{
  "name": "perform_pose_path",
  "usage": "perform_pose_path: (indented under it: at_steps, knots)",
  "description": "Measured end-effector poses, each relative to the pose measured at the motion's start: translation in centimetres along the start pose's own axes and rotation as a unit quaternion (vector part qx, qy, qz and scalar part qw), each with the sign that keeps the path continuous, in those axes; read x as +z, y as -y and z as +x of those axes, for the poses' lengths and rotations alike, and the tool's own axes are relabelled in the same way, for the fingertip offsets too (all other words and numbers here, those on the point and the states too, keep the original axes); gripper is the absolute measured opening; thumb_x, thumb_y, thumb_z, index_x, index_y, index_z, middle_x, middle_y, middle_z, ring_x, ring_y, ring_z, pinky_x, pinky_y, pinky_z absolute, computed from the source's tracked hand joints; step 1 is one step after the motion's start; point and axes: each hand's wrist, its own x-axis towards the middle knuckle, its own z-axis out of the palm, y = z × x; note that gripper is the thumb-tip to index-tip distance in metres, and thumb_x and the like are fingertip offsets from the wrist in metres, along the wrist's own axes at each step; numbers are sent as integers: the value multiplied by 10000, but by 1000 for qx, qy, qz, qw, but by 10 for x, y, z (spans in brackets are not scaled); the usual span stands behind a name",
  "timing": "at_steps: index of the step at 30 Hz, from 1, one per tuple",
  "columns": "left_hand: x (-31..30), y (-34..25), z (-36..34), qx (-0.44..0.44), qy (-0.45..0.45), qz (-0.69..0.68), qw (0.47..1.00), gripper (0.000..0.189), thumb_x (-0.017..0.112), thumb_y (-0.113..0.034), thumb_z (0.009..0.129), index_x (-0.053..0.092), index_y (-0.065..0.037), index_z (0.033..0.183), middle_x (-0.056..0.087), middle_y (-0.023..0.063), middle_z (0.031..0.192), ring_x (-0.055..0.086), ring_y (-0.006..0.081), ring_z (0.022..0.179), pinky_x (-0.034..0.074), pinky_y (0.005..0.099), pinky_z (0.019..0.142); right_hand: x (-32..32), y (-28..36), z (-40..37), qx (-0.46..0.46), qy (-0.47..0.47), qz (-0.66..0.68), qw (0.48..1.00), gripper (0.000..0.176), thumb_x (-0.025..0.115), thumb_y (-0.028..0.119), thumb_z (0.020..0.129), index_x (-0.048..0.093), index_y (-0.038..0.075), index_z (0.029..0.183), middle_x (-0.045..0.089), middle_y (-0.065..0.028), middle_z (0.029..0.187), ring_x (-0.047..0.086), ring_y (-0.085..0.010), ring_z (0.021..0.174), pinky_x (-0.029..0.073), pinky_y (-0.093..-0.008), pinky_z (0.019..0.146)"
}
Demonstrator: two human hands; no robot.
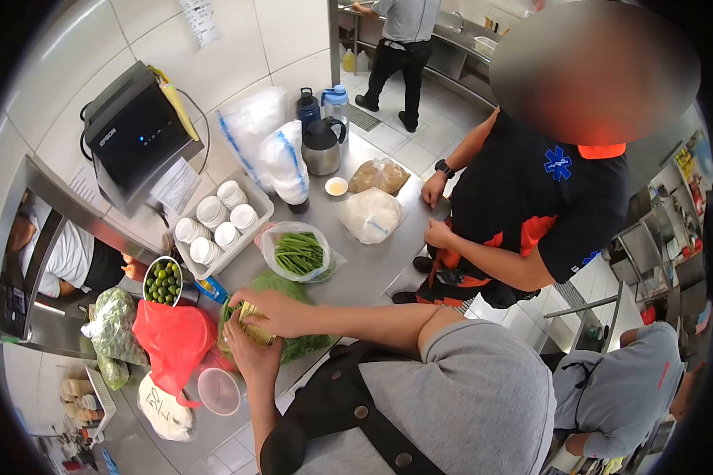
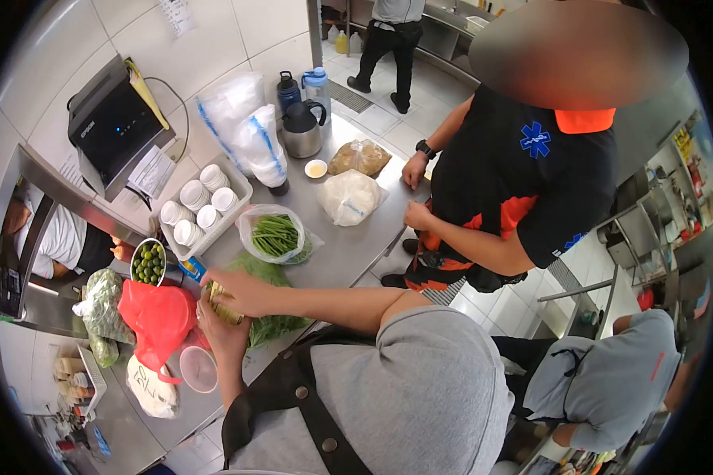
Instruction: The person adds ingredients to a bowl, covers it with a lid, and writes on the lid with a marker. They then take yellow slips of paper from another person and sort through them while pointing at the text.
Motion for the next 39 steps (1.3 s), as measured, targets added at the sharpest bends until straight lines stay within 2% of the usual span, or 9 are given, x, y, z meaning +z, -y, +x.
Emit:
perform_pose_path:
  at_steps: [22,25,28,29,32,33,36,37,39]
  knots:
    - [-31,24,-13,-121,-60,60,989,610,812,-92,616,490,-37,1132,530,186,1065,524,419,1051,482,504,836,12,24,19,58,198,-1,978,360,628,109,911,538,57,1255,662,-176,1106,656,-355,1023,493,-415,890]
    - [-33,19,-13,-103,-28,76,991,847,875,-126,599,458,-54,1333,499,203,1214,512,436,1149,500,488,927,5,22,23,52,181,-11,982,356,623,87,912,546,58,1258,663,-163,1118,658,-344,1021,493,-404,893]
    - [-45,1,-9,-89,-32,7,995,1160,929,-122,533,303,-95,1510,464,206,1257,499,425,1164,501,486,929,-8,15,32,53,152,-33,986,358,629,62,905,554,51,1255,669,-141,1122,665,-311,1030,496,-389,905]
    - [-48,0,-8,-68,-25,2,997,1344,962,-127,526,134,-115,1583,435,201,1317,514,380,1195,519,480,928,-13,11,35,46,135,-47,989,360,634,53,900,557,48,1252,672,-134,1116,666,-293,1033,499,-381,906]
    - [-34,21,-16,-159,-19,-275,948,1302,950,-112,592,105,-110,1582,421,192,1361,541,312,1212,550,452,918,-28,15,43,59,107,-6,992,306,652,30,906,578,35,1203,686,-97,1046,669,-165,958,524,-315,840]
    - [-37,18,-16,-185,-31,-341,921,1026,877,-87,738,236,-49,1537,517,165,1306,608,237,1137,586,382,866,-31,12,44,68,106,10,992,286,653,28,911,583,33,1188,687,-90,1020,666,-142,930,527,-302,815]
    - [-33,36,-19,-310,-24,-582,752,615,763,-28,854,446,3,1381,626,132,1180,657,200,1038,599,321,807,-36,8,43,103,120,14,987,165,668,29,920,619,4,1076,688,-51,919,644,-82,821,519,-255,728]
    - [-33,32,-19,-320,-63,-601,730,192,687,3,913,607,8,1087,693,91,1007,686,164,912,601,294,759,-35,6,44,107,130,25,985,143,672,27,917,627,-2,1050,687,-46,902,639,-78,811,514,-250,717]
    - [-31,42,-25,-296,-81,-591,746,113,700,9,901,623,-7,983,697,78,943,684,145,833,600,282,723,-32,7,44,119,146,45,981,104,681,22,910,640,-9,1000,686,-34,880,630,-71,800,504,-240,702]
